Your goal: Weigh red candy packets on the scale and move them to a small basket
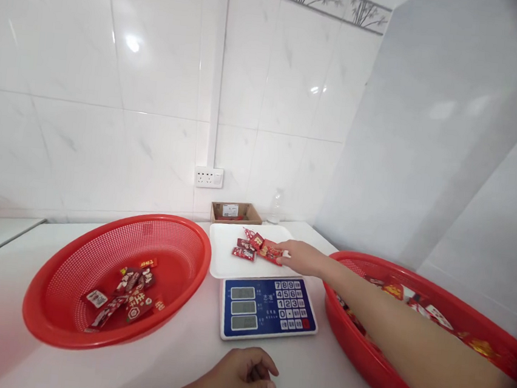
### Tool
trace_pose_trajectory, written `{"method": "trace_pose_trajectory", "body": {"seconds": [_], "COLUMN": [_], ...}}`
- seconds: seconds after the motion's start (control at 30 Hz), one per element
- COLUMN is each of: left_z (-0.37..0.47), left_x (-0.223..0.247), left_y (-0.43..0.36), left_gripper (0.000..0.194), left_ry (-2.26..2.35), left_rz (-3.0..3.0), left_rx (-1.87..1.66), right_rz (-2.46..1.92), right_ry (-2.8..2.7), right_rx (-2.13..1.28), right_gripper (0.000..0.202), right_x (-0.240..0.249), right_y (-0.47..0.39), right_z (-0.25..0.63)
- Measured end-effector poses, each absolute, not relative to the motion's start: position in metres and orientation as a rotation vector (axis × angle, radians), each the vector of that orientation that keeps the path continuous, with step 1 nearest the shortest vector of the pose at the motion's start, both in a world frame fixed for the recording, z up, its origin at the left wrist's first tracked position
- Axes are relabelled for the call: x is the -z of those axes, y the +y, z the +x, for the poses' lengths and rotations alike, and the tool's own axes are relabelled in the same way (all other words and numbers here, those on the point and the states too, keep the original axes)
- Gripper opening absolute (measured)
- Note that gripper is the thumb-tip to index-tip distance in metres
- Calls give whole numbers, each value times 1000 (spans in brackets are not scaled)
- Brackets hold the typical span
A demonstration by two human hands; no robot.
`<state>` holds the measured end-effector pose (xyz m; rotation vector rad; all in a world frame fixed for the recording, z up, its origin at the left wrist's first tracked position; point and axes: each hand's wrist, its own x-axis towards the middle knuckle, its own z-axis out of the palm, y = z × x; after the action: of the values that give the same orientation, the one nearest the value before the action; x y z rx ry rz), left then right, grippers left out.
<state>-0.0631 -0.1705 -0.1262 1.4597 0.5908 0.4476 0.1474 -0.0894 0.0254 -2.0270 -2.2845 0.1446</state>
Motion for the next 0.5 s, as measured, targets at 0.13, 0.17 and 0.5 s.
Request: {"method": "trace_pose_trajectory", "body": {"seconds": [0.13, 0.17, 0.5], "left_z": [-64, -64, -66], "left_x": [122, 121, 110], "left_y": [-171, -171, -170], "left_gripper": [27, 26, 30], "left_ry": [590, 580, 546], "left_rz": [1471, 1471, 1512], "left_rx": [-433, -431, -357], "right_rz": [-2187, -2234, -2393], "right_ry": [-2141, -2108, -2213], "right_rx": [-110, -111, -520], "right_gripper": [34, 34, 17], "right_x": [-45, -50, -43], "right_y": [-112, -121, -210], "right_z": [191, 204, 255]}}
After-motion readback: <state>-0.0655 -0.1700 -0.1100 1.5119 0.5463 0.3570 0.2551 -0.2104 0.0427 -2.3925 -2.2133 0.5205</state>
